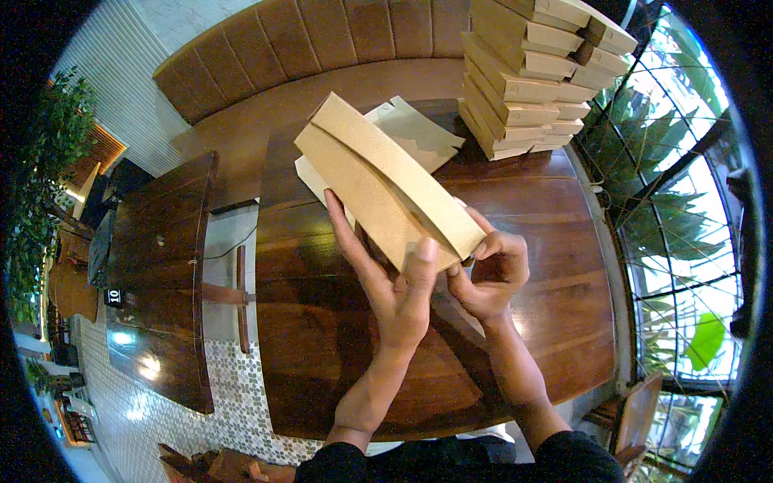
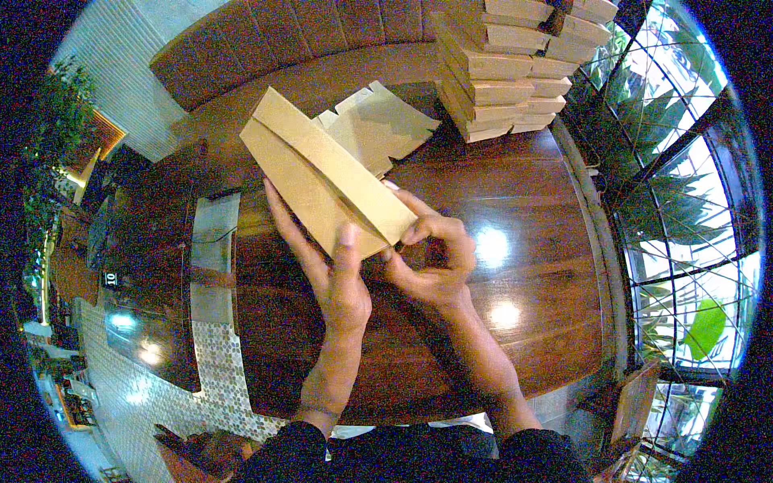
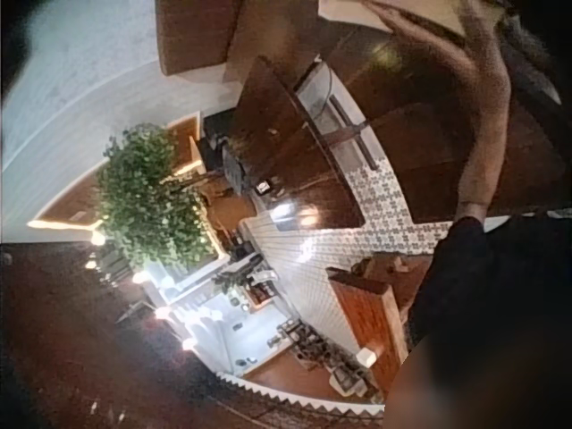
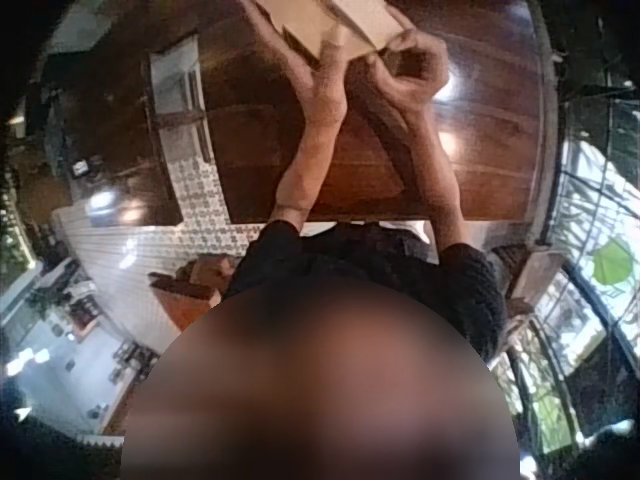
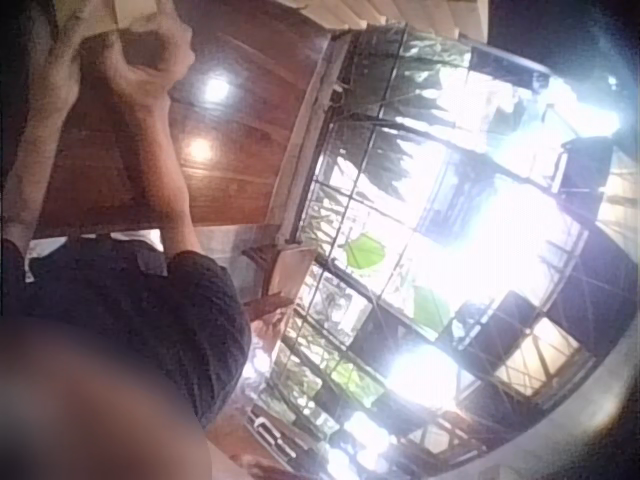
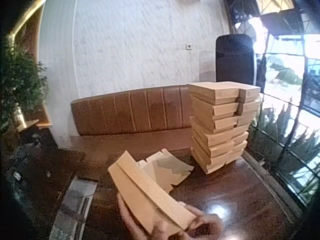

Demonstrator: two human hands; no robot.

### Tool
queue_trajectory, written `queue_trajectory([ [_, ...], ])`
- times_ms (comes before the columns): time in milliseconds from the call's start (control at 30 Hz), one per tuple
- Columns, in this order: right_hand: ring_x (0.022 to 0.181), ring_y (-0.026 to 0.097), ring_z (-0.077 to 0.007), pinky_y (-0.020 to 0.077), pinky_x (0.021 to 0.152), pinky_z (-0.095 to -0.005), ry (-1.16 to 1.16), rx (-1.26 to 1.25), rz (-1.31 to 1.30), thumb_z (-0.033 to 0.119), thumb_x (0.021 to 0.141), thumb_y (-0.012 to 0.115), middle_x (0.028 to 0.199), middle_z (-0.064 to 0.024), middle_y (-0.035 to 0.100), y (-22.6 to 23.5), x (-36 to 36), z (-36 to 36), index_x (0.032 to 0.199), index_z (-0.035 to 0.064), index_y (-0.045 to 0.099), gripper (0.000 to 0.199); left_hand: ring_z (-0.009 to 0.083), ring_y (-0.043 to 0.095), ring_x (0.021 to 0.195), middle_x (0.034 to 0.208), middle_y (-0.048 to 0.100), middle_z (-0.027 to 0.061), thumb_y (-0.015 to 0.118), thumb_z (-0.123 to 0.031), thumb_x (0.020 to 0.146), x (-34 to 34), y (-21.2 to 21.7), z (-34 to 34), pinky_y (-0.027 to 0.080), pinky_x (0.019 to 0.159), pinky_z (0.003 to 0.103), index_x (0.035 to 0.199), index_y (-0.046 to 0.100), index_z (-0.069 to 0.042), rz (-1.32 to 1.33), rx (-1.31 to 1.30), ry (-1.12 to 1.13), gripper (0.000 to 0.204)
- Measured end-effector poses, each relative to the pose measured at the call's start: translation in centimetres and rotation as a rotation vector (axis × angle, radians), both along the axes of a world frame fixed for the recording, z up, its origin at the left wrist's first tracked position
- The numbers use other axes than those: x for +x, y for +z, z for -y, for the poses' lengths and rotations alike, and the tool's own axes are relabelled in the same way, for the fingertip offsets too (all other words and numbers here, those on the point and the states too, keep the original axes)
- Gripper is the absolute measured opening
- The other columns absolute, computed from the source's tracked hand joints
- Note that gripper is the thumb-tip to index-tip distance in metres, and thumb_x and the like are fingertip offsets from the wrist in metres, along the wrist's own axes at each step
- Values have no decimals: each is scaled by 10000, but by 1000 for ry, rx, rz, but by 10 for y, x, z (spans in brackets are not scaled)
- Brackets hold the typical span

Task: The person assembles flat cardboard boxes by folding and interlocking tabs to form rectangular containers. They handle each box one at a time, fold the sides, and secure the corners before stacking the finished boxes on the table.

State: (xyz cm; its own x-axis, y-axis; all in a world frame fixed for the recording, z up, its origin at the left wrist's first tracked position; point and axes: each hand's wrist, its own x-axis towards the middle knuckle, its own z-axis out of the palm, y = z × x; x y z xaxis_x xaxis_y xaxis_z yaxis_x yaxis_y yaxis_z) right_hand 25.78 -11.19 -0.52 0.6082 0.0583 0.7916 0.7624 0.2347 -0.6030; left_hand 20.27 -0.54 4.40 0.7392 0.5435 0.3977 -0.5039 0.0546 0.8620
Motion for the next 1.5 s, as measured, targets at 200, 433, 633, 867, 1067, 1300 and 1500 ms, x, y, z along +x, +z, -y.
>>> queue_trajectory([
  [200, 1336, 577, -518, 463, 1123, -596, 84, 115, 13, -11, 876, 784, 1299, -331, 646, 6, 3, 5, 1099, 6, 547, 326, 382, 150, 1582, 1733, 31, 228, 857, -558, 821, 4, -13, -9, 207, 1272, 521, 1681, -110, -79, -55, 285, -4, 1380],
  [433, 1473, 410, -539, 291, 1222, -635, 411, -141, -4, 293, 988, 718, 1525, -320, 514, 17, -3, 11, 1414, 36, 504, 542, 341, 300, 1513, 1700, 120, 230, 890, -557, 776, -4, -21, -7, 356, 1201, 501, 1674, -186, -142, 3, -136, -266, 1462],
  [633, 1596, 223, -416, 149, 1293, -536, 363, -326, -138, 396, 1034, 592, 1667, -284, 332, 28, 3, 20, 1580, 34, 417, 678, 338, 299, 1540, 1700, 192, 217, 773, -320, 873, 1, -9, -36, 343, 1221, 476, 1691, -102, -88, -9, -4, -440, 1220],
  [867, 1634, 87, -371, 87, 1300, -520, 137, -387, -276, 443, 1032, 543, 1750, -201, 192, 51, -20, 38, 1624, 98, 411, 698, 331, 244, 1584, 1757, 105, 192, 965, -481, 703, -19, 5, -31, 317, 1242, 479, 1707, -36, -158, 26, 183, -726, 1454],
  [1067, 1632, 112, -368, 100, 1300, -500, 124, -439, -243, 351, 1049, 550, 1742, -207, 213, 70, -69, 64, 1613, 100, 438, 628, 281, 514, 1430, 1613, 475, 170, 847, -254, 892, -60, 13, -10, 473, 1133, 413, 1655, 334, -144, 44, 478, -420, 926],
  [1300, 1636, 91, -350, 77, 1305, -506, 218, -352, -332, 348, 977, 636, 1754, -192, 177, 33, -145, 64, 1627, 75, 389, 747, 299, 507, 1457, 1630, 478, 118, 827, -183, 906, -155, -20, 0, 431, 1177, 426, 1616, 407, -122, -34, 427, -353, 827],
  [1500, 1480, 398, -299, 312, 1229, -447, 312, 91, -894, 414, 890, 780, 1607, -163, 407, 5, -167, 62, 1661, 76, 250, 995, 346, 319, 1544, 1624, 383, 205, 824, -509, 889, -209, -38, 8, 262, 1262, 467, 1520, 417, -64, -62, 179, -668, 873],
])
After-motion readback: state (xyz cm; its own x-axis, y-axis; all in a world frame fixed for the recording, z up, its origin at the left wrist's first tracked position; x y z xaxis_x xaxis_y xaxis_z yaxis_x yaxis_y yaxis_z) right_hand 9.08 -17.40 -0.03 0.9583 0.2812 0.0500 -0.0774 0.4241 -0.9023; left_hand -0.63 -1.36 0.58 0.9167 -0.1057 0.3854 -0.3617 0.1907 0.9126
